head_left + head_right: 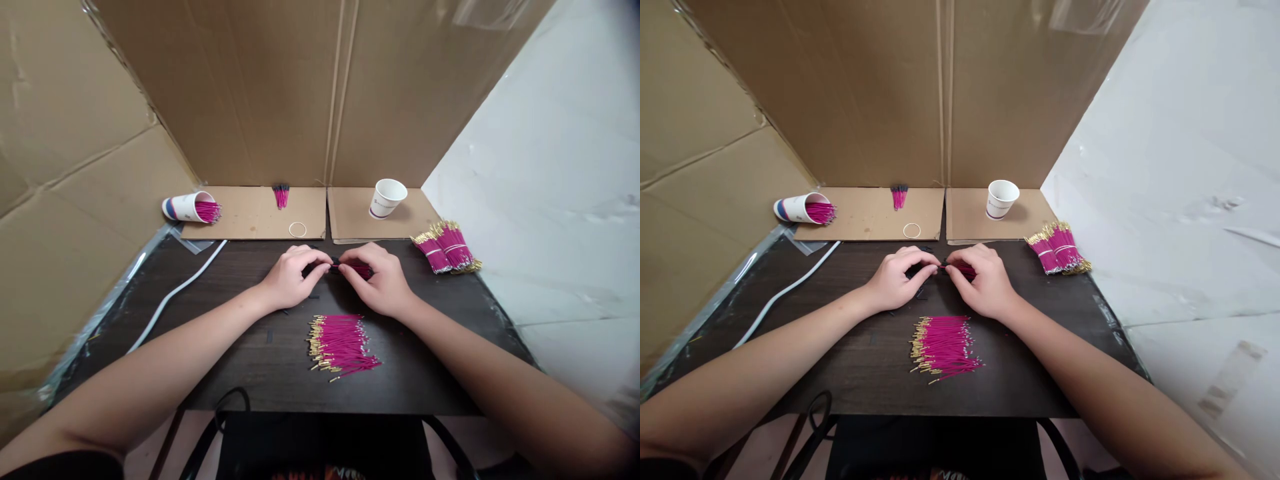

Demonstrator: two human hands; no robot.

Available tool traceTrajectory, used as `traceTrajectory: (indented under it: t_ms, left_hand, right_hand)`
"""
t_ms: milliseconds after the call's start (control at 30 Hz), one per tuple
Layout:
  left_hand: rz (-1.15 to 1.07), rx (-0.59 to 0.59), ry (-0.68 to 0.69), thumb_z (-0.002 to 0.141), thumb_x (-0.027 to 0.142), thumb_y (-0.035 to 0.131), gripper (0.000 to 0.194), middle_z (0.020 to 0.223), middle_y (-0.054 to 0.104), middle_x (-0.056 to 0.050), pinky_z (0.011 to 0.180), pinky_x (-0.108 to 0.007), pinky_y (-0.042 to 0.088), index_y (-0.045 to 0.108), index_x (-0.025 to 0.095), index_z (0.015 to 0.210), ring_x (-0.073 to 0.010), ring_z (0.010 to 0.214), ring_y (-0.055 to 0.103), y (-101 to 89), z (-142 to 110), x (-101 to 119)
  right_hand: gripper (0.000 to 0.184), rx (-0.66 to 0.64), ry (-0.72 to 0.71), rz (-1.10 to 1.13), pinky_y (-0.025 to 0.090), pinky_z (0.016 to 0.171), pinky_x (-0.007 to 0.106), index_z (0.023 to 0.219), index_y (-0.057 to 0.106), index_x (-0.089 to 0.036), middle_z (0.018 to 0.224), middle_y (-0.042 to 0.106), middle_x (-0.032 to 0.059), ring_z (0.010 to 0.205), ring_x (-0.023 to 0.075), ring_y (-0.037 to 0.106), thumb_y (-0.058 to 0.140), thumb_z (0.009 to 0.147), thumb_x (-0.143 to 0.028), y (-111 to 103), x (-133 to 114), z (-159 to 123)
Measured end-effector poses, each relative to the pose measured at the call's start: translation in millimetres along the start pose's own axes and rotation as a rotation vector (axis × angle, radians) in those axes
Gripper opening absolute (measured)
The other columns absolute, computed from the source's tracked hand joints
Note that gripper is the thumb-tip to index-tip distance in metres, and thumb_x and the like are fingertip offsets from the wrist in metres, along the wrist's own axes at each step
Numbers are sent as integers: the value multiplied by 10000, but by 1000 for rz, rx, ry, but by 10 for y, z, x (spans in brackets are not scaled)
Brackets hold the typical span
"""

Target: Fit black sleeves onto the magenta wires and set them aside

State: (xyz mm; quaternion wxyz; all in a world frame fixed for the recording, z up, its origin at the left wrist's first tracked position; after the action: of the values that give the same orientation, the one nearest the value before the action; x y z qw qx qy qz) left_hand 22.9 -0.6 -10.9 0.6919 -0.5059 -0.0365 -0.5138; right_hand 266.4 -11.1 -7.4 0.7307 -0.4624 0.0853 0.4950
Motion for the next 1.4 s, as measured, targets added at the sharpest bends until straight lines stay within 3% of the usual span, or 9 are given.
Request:
traceTrajectory:
  t_ms: [200, 467, 533, 633, 733, 933, 1100, 1400]
  left_hand:
    - [7, 12, -2, 1131, 275, 657, 141, 1047, 849, -49, 987, -433, 572, 787, 224, 1112, -239, 992, 769, -2, 5, 9]
    - [18, 2, -12, 1120, 290, 656, 137, 1040, 840, -49, 1000, -454, 572, 777, 227, 1114, -247, 995, 768, 4, 7, 16]
    - [10, 2, -19, 1085, 277, 686, 120, 1046, 830, -51, 1000, -464, 575, 759, 227, 1166, -253, 996, 761, -1, 9, 21]
    - [12, 25, -30, 959, 165, 716, 272, 1111, 808, -75, 1015, -480, 582, 722, 214, 1227, -277, 1060, 735, -18, 14, 26]
    - [46, 43, -20, 856, 81, 687, 281, 1144, 776, -90, 1067, -508, 566, 724, 208, 1104, -302, 1135, 687, -25, 16, 20]
    - [170, 11, -98, 825, 126, 754, 112, 1168, 762, -88, 1086, -576, 488, 687, 215, 835, -345, 1210, 647, 5, 3, 3]
    - [204, -26, -139, 814, 188, 802, 121, 1197, 756, -97, 1073, -592, 454, 689, 214, 848, -369, 1255, 636, 9, -1, 12]
    - [275, -91, -65, 880, 206, 756, 69, 1235, 748, -108, 1125, -580, 430, 687, 208, 881, -344, 1277, 654, -25, -14, 96]
  right_hand:
    - [129, -43, -25, -11, 555, 933, 496, 988, 779, -261, 1016, 845, 54, 975, 277, 727, 703, 1091, -244, -16, 18, 8]
    - [99, -52, -17, -10, 555, 919, 497, 990, 764, -258, 1011, 838, 58, 962, 278, 726, 719, 1072, -227, 0, 17, 2]
    - [95, -57, -18, -19, 550, 919, 500, 985, 756, -257, 1007, 834, 58, 961, 280, 724, 719, 1059, -210, -19, 30, 9]
    - [92, -86, -36, -57, 535, 950, 509, 953, 738, -253, 1024, 821, 58, 992, 288, 715, 739, 993, -170, -80, 62, 30]
    - [113, -163, -69, -96, 514, 992, 523, 904, 721, -245, 1104, 807, 66, 1057, 306, 695, 773, 895, -144, -147, 90, 53]
    - [128, -273, -76, -179, 460, 1034, 557, 852, 705, -235, 1251, 779, 88, 1198, 355, 649, 808, 837, -160, -183, 107, 50]
    - [138, -301, -65, -218, 432, 1011, 546, 850, 687, -234, 1255, 779, 86, 1221, 361, 636, 807, 856, -165, -155, 103, 28]
    - [96, -298, -14, -244, 418, 1012, 495, 942, 701, -222, 1241, 769, 90, 1190, 335, 636, 777, 904, -178, -161, 86, 39]
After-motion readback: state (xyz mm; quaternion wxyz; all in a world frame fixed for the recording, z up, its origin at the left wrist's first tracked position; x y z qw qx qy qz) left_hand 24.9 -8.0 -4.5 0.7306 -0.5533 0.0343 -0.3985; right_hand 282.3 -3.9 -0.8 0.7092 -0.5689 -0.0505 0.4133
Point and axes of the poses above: each hand's wrist, its own z-axis towards the middle knuckle, its own y-axis out of the palm, x = y × z, the point moved 1 cm from there along z, towards the middle knuckle
